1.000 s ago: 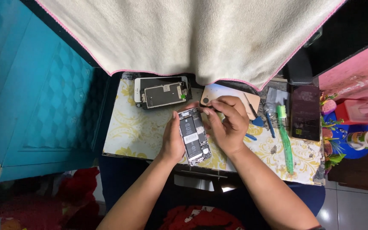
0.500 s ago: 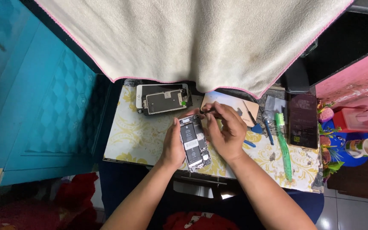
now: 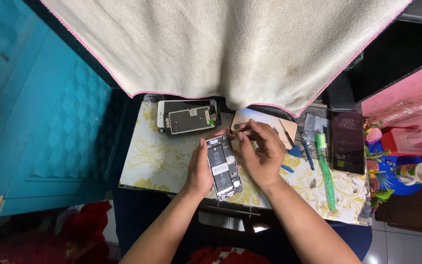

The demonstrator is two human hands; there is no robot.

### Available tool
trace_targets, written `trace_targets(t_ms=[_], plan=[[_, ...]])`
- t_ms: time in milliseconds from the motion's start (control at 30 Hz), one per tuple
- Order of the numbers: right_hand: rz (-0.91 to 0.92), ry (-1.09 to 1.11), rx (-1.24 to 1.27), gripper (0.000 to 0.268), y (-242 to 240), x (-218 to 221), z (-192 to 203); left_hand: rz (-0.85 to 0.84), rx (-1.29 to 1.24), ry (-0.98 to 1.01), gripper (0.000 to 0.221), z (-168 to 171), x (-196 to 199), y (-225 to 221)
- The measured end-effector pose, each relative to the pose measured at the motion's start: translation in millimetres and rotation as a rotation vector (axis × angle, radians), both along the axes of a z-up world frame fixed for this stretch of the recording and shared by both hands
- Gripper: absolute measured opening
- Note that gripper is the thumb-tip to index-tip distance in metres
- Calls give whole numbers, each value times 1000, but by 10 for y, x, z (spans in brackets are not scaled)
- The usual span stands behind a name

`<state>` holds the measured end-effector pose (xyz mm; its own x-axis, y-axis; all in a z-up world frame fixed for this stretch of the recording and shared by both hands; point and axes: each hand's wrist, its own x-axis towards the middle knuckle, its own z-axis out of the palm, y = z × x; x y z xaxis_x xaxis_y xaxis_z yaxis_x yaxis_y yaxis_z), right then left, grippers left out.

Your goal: Repairing the internal components of a smartphone using tweezers and a prying tool on a workbench.

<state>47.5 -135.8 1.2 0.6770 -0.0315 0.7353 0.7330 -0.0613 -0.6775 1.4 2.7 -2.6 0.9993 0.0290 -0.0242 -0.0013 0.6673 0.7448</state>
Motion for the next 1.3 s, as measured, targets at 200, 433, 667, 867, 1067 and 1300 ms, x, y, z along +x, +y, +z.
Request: trace_targets(t_ms=[200,433,667,867,1067,1300], plan=[[-19,16,33,37,0,8,-61,-23,-37,32,68,80,-12,-25],[-12,37,62,39,-1,37,-101,-19,-43,83,70,104,-2,-33],[9,63,125,39,2,36,-148,-35,-49,63,69,-17,-13,-18],[-7,100,189,41,-52,79,-170,-40,-43,30,67,-74,-6,-7],[-56,77,204,40,-131,186,-148,-60,-14,-6,67,-123,45,11],[-127,146,198,42,-168,198,-190,-35,17,-4,65,-39,-5,1]])
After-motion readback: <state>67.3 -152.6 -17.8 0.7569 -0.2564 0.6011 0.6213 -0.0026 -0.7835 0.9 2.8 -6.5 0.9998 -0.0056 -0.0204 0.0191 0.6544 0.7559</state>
